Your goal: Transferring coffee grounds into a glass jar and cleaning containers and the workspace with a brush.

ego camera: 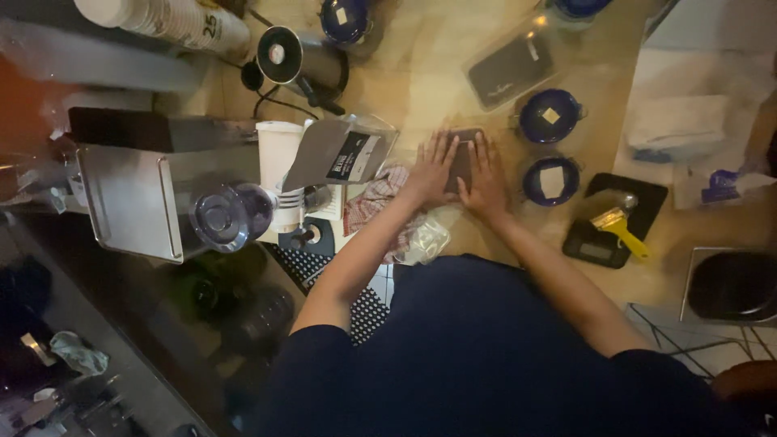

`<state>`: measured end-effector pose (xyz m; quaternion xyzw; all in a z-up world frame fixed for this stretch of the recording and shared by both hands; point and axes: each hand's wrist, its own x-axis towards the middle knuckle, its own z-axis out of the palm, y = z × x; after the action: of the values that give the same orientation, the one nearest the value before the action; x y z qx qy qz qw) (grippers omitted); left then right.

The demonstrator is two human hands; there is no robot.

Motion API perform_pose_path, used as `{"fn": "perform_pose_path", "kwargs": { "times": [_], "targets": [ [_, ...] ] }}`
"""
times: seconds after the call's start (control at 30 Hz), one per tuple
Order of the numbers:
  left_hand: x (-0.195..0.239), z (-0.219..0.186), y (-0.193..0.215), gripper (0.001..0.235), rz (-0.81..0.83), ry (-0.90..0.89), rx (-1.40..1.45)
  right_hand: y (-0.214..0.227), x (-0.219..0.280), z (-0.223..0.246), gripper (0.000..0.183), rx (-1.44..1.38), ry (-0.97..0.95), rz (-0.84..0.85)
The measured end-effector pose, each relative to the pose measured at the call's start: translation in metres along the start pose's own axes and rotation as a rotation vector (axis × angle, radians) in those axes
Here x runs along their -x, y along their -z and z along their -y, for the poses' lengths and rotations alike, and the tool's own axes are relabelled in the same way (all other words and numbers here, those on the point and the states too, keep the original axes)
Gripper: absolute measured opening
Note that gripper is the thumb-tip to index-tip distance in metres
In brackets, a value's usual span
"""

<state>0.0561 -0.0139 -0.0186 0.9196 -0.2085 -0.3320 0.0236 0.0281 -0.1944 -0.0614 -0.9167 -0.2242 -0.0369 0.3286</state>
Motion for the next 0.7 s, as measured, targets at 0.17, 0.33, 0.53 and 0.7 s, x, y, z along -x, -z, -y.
{"fn": "perform_pose_path", "kwargs": {
  "times": [0.17, 0.33, 0.53, 0.7],
  "targets": [
    [-0.010, -0.006, -0.034, 0.107, -0.189, -0.017, 0.080, 0.004, -0.004, 0.003, 0.083, -0.009, -0.009, 0.032],
    [0.003, -0.012, -0.028, 0.079, -0.327, -0.009, 0.158, 0.016, -0.011, 0.006, 0.071, 0.004, -0.042, 0.083],
    [0.007, -0.020, -0.020, 0.071, -0.547, 0.051, 0.105, 0.025, -0.019, 0.009, 0.065, -0.034, 0.031, 0.062],
    [0.007, -0.019, -0.023, 0.075, -0.526, 0.057, 0.071, 0.017, -0.016, 0.007, 0.064, -0.018, 0.051, 0.035]
  ]
}}
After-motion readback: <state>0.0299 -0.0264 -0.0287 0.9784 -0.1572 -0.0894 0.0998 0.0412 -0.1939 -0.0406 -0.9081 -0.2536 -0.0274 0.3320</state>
